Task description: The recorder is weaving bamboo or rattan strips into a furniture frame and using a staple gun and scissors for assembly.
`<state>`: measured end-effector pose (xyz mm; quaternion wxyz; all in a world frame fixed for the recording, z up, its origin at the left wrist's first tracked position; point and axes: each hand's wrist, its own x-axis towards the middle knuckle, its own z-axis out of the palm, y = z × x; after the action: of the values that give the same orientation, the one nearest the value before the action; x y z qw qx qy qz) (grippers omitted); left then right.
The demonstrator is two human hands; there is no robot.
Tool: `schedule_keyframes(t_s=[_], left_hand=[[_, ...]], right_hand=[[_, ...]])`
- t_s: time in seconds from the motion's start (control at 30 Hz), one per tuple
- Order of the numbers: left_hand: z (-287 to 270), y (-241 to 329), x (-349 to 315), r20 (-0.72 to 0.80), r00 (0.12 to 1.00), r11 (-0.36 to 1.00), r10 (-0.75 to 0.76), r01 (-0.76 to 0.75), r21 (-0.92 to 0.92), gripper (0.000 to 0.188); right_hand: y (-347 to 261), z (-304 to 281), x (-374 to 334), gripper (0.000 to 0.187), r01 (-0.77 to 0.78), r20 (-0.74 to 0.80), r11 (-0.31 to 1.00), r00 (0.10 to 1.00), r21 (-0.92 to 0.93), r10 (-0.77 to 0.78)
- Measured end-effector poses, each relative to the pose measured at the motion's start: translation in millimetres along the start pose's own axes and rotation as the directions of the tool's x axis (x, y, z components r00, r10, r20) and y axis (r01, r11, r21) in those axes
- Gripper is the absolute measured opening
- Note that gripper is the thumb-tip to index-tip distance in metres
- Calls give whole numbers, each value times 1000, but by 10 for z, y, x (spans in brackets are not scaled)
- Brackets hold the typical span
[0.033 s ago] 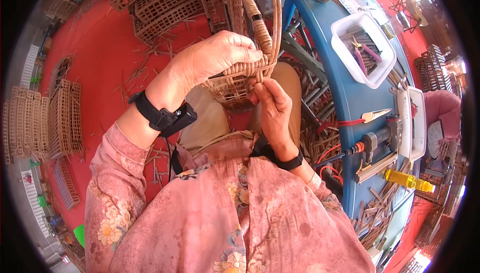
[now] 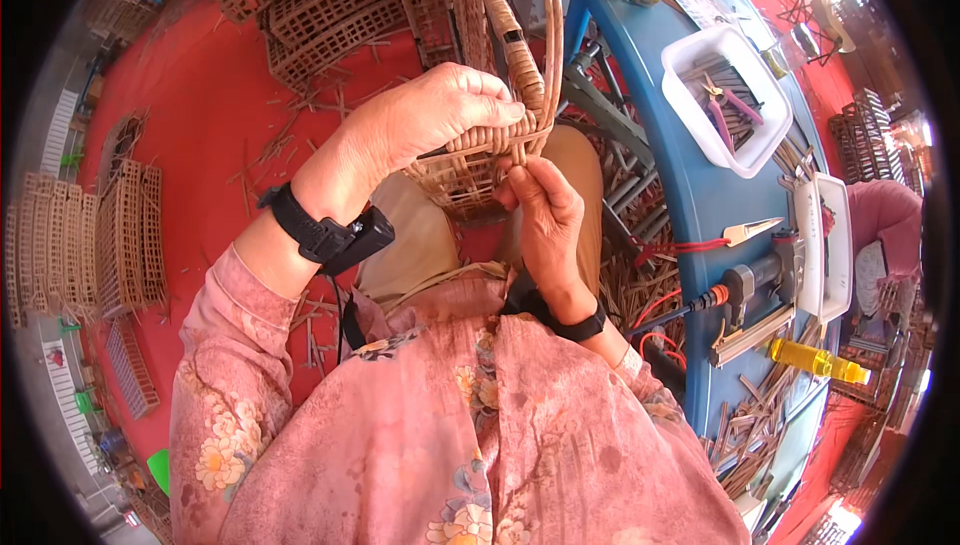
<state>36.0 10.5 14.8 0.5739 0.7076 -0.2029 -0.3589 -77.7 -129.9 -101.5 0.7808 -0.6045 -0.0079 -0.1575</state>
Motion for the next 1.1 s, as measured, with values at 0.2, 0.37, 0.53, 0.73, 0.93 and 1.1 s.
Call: schedule_keyframes(t_s=[0.2,0.37,0.53,0.73,0.93,1.1], left_hand=[[18,51,-30,-15,1000,1000,4,-4,29,23],[-3,-10,-1,2,1000,999,26,-26,31,24],[-6,-19,-1,22,998,998,52,-52,40,25],[-21,-30,11,-13,1000,998,19,-18,56,25],[7,-1,16,2,1000,999,12,-12,-51,25],[-2,-8,-4,-7,1000,1000,20,-20,24,26]], right_hand=[[-79,-14,-72,16,-87,-3,995,996,53,87],[-136,3,-85,20,-161,-6,967,986,195,166],[-32,-49,-34,17,-202,5,941,978,270,209],[-5,-14,-15,11,-160,-29,957,985,243,172],[-3,45,-9,13,-160,-65,938,980,307,189],[-22,15,-76,17,-149,-85,950,980,275,179]])
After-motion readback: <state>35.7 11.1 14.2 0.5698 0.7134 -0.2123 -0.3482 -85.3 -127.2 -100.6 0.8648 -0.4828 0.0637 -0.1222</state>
